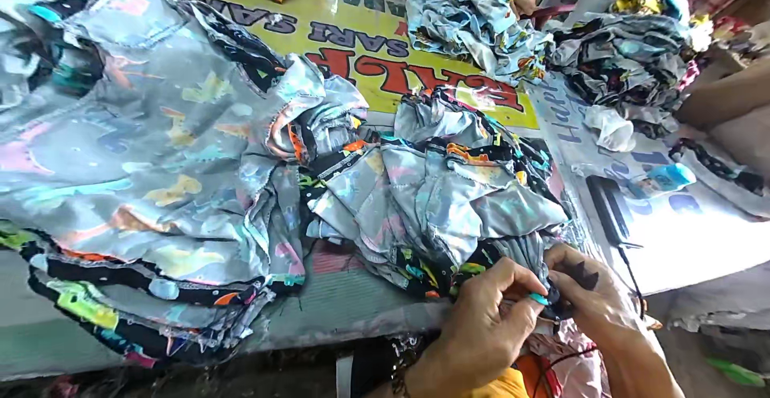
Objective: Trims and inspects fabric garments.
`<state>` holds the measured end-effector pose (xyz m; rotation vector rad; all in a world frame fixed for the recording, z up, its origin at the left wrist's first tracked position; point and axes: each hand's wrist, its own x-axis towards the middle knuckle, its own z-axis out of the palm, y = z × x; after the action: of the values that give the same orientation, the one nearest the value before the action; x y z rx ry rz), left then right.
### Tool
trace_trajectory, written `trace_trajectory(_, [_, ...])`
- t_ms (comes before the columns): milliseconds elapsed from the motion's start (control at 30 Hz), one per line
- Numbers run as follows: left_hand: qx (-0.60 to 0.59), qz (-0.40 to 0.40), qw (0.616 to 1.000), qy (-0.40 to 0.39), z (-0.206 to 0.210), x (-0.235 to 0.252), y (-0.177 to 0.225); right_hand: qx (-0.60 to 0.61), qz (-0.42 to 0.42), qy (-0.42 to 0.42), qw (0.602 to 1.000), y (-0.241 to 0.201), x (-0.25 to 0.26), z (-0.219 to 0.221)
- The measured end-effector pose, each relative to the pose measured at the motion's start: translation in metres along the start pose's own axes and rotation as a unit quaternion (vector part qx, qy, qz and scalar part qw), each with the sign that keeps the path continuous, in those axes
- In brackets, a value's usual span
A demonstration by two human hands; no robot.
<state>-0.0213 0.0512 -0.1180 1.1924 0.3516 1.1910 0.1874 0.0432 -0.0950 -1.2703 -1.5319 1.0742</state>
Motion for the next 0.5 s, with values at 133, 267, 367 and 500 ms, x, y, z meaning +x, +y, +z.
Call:
trace_trajectory(133, [0.004, -0.011, 1.000, -0.003, 0.001, 0.003, 0.000, 0.010, 0.013, -0.013, 1.000, 0.001, 0.002, -0.005])
trace_trajectory(267, [0.026, -0.016, 1.000, -0.003, 0.004, 0.006, -0.002, 0.029, 0.010, -0.034, 0.999, 0.005, 0.002, -0.010])
trace_trajectory(367, [0.062, -0.002, 0.998, -0.003, 0.005, 0.006, -0.005, 0.058, 0.006, -0.062, 0.996, 0.008, 0.002, -0.016])
trace_trajectory(500, [0.132, 0.001, 0.991, 0.016, 0.007, 0.000, -0.004, 0.078, -0.024, -0.125, 0.989, 0.008, 0.007, -0.022])
